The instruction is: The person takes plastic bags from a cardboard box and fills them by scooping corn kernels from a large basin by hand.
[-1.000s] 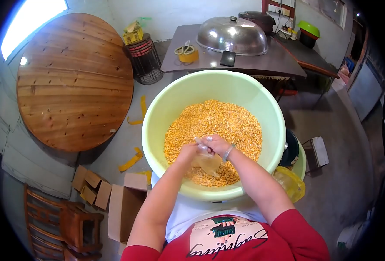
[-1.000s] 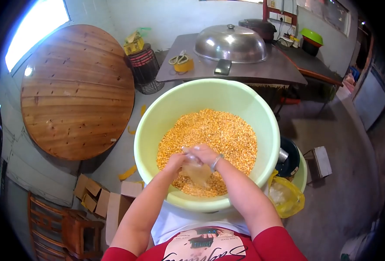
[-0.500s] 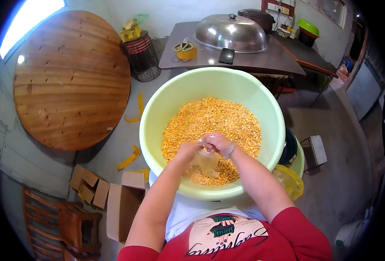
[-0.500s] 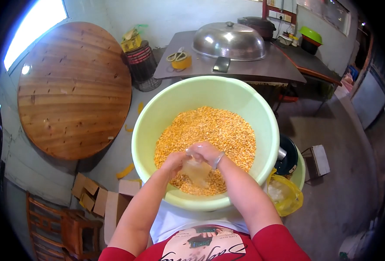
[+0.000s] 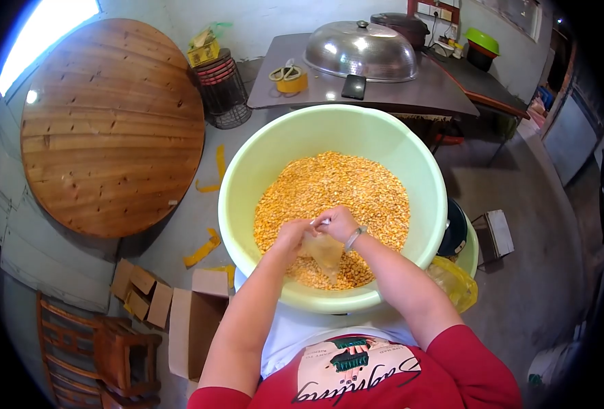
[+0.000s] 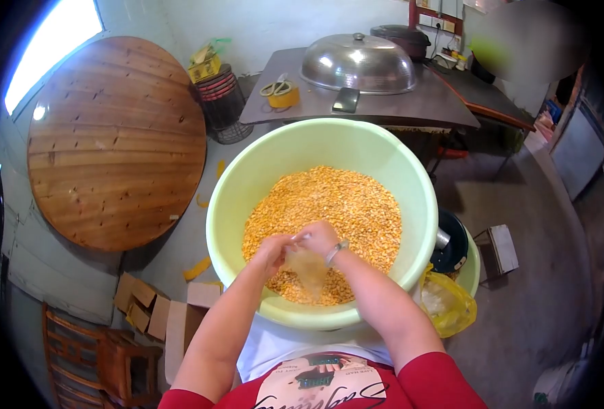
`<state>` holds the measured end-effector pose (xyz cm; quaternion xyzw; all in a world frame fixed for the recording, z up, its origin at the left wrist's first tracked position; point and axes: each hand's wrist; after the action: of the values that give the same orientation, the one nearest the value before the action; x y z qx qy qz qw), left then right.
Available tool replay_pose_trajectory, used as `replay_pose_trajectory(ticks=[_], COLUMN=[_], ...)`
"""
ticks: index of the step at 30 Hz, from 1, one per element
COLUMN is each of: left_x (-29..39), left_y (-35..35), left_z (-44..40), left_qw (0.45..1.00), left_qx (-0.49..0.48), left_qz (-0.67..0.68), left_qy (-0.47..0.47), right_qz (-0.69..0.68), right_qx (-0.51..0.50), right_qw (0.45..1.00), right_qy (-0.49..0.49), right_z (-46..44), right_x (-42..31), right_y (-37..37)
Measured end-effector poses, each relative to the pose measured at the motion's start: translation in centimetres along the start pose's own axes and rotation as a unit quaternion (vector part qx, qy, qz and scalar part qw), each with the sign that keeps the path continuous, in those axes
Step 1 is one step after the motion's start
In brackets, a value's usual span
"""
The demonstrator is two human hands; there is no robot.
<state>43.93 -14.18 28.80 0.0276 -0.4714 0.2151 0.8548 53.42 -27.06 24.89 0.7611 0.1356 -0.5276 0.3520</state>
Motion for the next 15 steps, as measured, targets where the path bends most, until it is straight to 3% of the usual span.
replay_pose_trajectory(ticks=[3,5,8,12,15], left_x=[0.7,-0.1,0.2,-0.1,-2.8], left_y=[-0.7,0.0,0.1,-0.3,0.9], left_z=[0.9,-0.1,0.3,0.1,-3.3], left_qw=[1.0,0.999,0.995,0.991,0.984], left_qx=[-0.01,-0.053,-0.075,-0.052,-0.022], left_qz=[0.011,-0.013,-0.064,-0.111,-0.12], left_qy=[0.011,-0.001,-0.016,-0.048,-0.131], right_qz=[0.216,0.407,0.213,0.216,0.243], right_qx=[0.036,0.018,0.072,0.0,-0.051], right_qw=[0.972,0.904,0.949,0.954,0.951], right_qy=[0.086,0.13,0.221,0.208,0.184], right_z=[0.2,0.4,0.5,0.4,0.1], right_x=[-1.4,-3.3,-2.0,-2.3,-2.4], right_y=[-0.3,-0.5,-0.3,0.8,1.0])
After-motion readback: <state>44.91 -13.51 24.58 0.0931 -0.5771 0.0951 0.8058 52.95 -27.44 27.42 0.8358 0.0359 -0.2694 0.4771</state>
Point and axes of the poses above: each hand's wrist, its own z-axis away from the middle knuckle, its own y-axis out of the back of the hand, x = y × z, and after that the axes turned 3 degrees about x, right-handed
